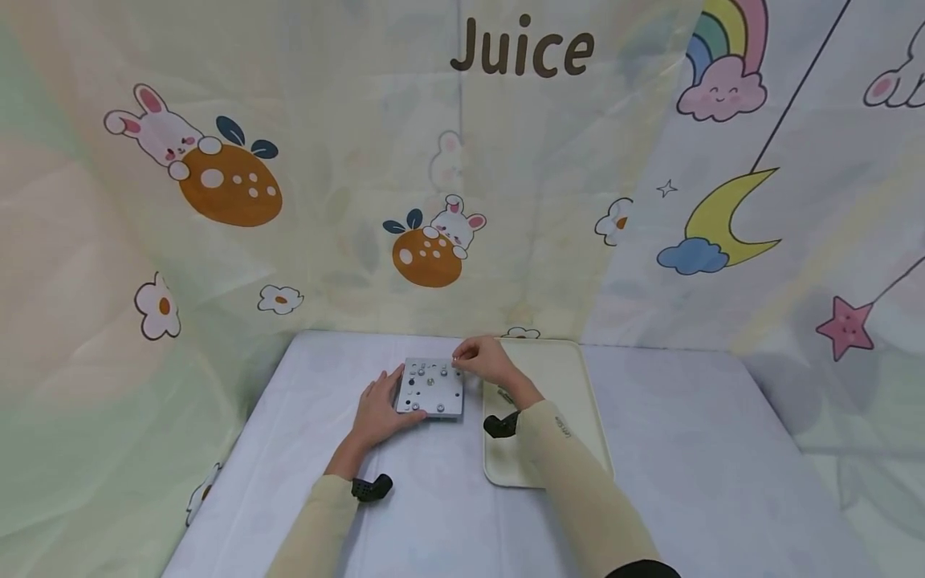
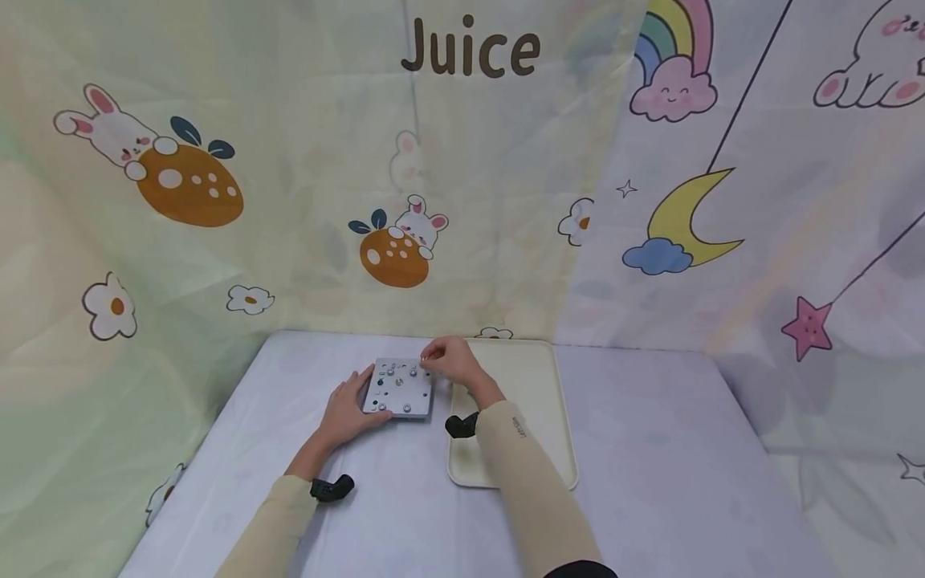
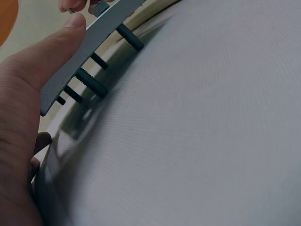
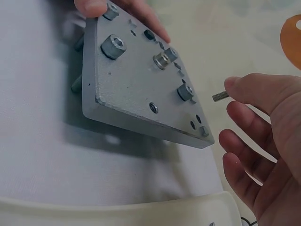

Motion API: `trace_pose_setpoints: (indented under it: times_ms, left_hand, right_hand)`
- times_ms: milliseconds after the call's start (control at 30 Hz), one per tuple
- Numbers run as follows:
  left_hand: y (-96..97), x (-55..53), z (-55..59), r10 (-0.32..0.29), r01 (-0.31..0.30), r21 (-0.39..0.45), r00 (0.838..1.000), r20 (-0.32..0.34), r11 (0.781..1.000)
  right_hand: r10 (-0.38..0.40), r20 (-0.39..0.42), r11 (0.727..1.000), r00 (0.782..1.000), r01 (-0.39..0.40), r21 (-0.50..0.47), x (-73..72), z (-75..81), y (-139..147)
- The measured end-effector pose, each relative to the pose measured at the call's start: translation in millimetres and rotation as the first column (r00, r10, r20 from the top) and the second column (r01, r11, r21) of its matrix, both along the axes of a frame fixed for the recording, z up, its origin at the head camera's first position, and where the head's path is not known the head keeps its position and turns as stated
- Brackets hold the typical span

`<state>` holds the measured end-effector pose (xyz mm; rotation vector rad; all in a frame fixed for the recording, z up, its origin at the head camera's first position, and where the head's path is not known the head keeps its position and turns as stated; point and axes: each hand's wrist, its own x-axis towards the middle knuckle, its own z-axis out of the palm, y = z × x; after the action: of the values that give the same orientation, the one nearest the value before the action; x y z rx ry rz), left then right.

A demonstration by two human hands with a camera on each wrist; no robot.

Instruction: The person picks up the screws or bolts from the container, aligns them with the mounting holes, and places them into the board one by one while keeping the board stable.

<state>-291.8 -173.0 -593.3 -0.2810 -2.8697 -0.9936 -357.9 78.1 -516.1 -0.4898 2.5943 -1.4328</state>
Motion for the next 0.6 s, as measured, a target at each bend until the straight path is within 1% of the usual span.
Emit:
trace_pose_setpoints:
  times_ms: [67, 200, 300, 367, 467, 600]
  left_hand:
    - [-0.6, -0.6, 0.9, 0.002, -0.002, 0.010, 1.000, 0.000, 1.000]
    - [-1.3, -1.1, 2.8, 0.003, -0.003, 0.021, 1.000, 0.015, 1.000]
    - [-1.3, -1.1, 4.9, 0.005, -0.005, 0.021, 1.000, 0.006, 1.000]
    - [-1.1, -0.6, 5.7, 0.011, -0.011, 0.023, 1.000, -0.002, 1.000]
    - [-0.4, 2.4, 6.6, 0.017, -0.017, 0.032, 1.000, 0.011, 0.999]
    - [1.6, 3.7, 7.0, 0.022, -0.023, 0.031, 0.999, 0.027, 0.999]
  right_hand:
    - [-0.003, -0.008, 1.000, 1.000, 0.003, -0.002, -0.6, -2.0, -0.8]
    - [-0.036, 0.000, 0.999, 0.999, 0.036, 0.005, -1.0, -4.5, -1.6]
    - [-0.060, 0.005, 0.998, 0.998, 0.060, 0.006, -1.6, -5.0, -2.1]
    - [-0.059, -0.006, 0.998, 0.998, 0.059, -0.001, -2.8, -6.1, -2.1]
    - [-0.055, -0.011, 0.998, 0.998, 0.055, 0.005, -4.4, -10.0, -1.9]
    - [-0.060, 0.009, 0.998, 0.998, 0.060, 0.031, -5.4, -12.4, -1.2]
